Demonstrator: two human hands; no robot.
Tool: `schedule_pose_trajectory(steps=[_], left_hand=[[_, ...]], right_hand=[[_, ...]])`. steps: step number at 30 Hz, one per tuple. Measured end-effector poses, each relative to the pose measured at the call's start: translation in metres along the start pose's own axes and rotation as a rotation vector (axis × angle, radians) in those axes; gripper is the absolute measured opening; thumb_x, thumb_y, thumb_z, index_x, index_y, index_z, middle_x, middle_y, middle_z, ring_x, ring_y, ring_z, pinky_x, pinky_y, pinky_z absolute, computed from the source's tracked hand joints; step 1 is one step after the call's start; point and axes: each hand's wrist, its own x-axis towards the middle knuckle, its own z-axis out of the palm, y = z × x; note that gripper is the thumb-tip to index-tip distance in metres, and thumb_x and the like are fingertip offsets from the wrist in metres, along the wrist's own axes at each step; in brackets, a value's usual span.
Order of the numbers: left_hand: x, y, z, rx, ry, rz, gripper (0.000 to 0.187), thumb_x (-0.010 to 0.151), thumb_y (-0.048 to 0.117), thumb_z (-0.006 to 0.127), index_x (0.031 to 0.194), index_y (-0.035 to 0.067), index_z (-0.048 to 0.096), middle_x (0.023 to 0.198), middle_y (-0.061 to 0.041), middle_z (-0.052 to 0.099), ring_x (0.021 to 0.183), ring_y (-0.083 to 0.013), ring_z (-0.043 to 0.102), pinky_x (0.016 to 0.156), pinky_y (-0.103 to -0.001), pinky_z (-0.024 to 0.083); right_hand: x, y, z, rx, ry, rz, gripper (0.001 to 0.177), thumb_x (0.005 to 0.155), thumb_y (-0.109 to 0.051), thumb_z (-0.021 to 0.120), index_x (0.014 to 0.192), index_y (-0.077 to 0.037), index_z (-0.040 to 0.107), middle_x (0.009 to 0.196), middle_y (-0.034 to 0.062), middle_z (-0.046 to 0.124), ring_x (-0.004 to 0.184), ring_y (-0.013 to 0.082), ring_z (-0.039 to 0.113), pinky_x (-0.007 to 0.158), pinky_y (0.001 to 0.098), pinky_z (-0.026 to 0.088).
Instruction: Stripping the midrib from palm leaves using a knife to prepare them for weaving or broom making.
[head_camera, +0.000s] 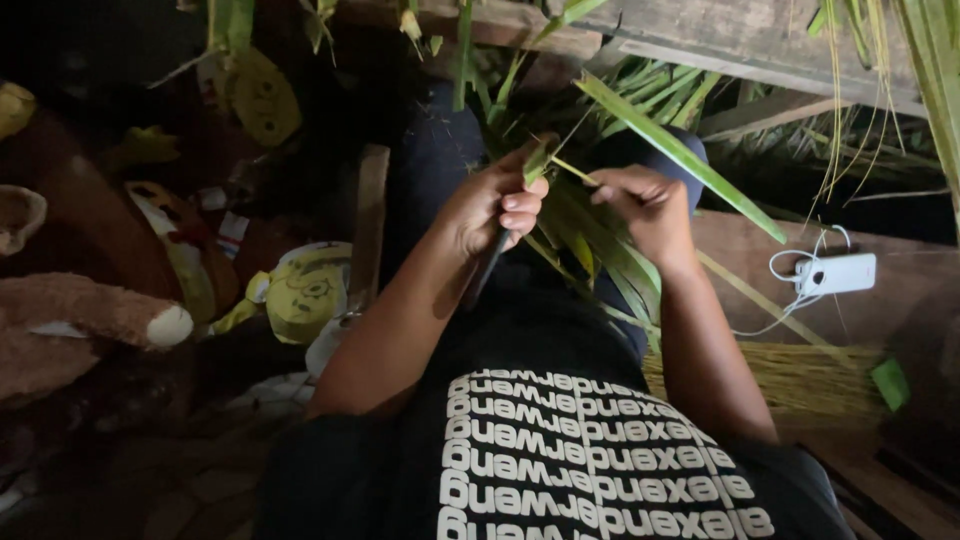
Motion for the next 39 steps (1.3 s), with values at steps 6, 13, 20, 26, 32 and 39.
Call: schedule_pose_trajectory(steps=[6, 13, 20, 26, 32, 39], left_hand=[[-0.024, 0.004, 0.03, 0.45, 0.138, 0.253, 0.015, 0.102, 0.017, 0.056, 0.117, 0.018, 0.061, 0.074, -0.006, 0.056, 0.047, -0.0099, 0.048, 0.036, -0.021, 0.038], [-0.025, -0.02, 0.059, 2.179, 0.57, 0.642, 0.086, 0.09, -0.009, 0.056, 0.156, 0.013, 0.005, 0.105, -0.021, 0.072, 0.083, -0.03, 0.073, 0.059, -0.043, 0.057], [-0.012, -0.045, 0.035, 1.395, 0.205, 0.821, 0.061, 0.101, 0.003, 0.051, 0.154, 0.015, 0.023, 0.071, -0.005, 0.062, 0.047, -0.0108, 0.055, 0.034, -0.02, 0.043], [-0.015, -0.054, 0.036, 0.848, 0.069, 0.507, 0.059, 0.102, 0.006, 0.049, 0.155, 0.018, 0.026, 0.065, -0.016, 0.06, 0.034, -0.0151, 0.049, 0.021, -0.022, 0.037], [-0.026, -0.058, 0.047, 0.782, 0.09, 0.537, 0.057, 0.102, 0.003, 0.048, 0.153, 0.019, 0.031, 0.059, -0.013, 0.055, 0.033, -0.0139, 0.047, 0.021, -0.023, 0.037], [-0.021, -0.034, 0.029, 0.764, 0.21, 0.71, 0.045, 0.103, 0.008, 0.049, 0.147, 0.013, 0.041, 0.061, -0.014, 0.054, 0.033, -0.0149, 0.048, 0.02, -0.024, 0.036]], right_hand=[[0.005, 0.009, -0.02, 0.012, 0.078, 0.046, 0.016, 0.094, 0.009, 0.064, 0.105, 0.002, 0.073, 0.081, 0.0132, 0.068, 0.077, 0.0147, 0.058, 0.078, 0.0301, 0.046], [0.008, -0.006, -0.016, 0.106, 0.16, 0.191, 0.02, 0.095, 0.008, 0.056, 0.112, 0.007, 0.067, 0.095, 0.009, 0.067, 0.078, 0.0132, 0.06, 0.076, 0.0216, 0.047], [0.013, -0.021, 0.005, 0.254, 0.22, 0.277, 0.01, 0.096, 0.004, 0.06, 0.103, 0.006, 0.067, 0.077, 0.0136, 0.065, 0.056, 0.0103, 0.054, 0.045, 0.0206, 0.047], [0.017, -0.039, 0.025, 0.314, 0.187, 0.135, 0.014, 0.085, 0.021, 0.057, 0.094, 0.014, 0.065, 0.072, 0.0235, 0.062, 0.053, 0.0208, 0.061, 0.043, 0.0308, 0.056], [0.016, -0.049, 0.034, 0.333, 0.191, 0.123, 0.017, 0.084, 0.024, 0.053, 0.094, 0.017, 0.064, 0.066, 0.0254, 0.059, 0.044, 0.0197, 0.056, 0.038, 0.0287, 0.049], [0.013, -0.058, 0.042, 0.288, 0.191, 0.127, 0.009, 0.088, 0.016, 0.064, 0.096, 0.014, 0.068, 0.071, 0.0243, 0.063, 0.046, 0.0159, 0.057, 0.037, 0.0245, 0.045]])
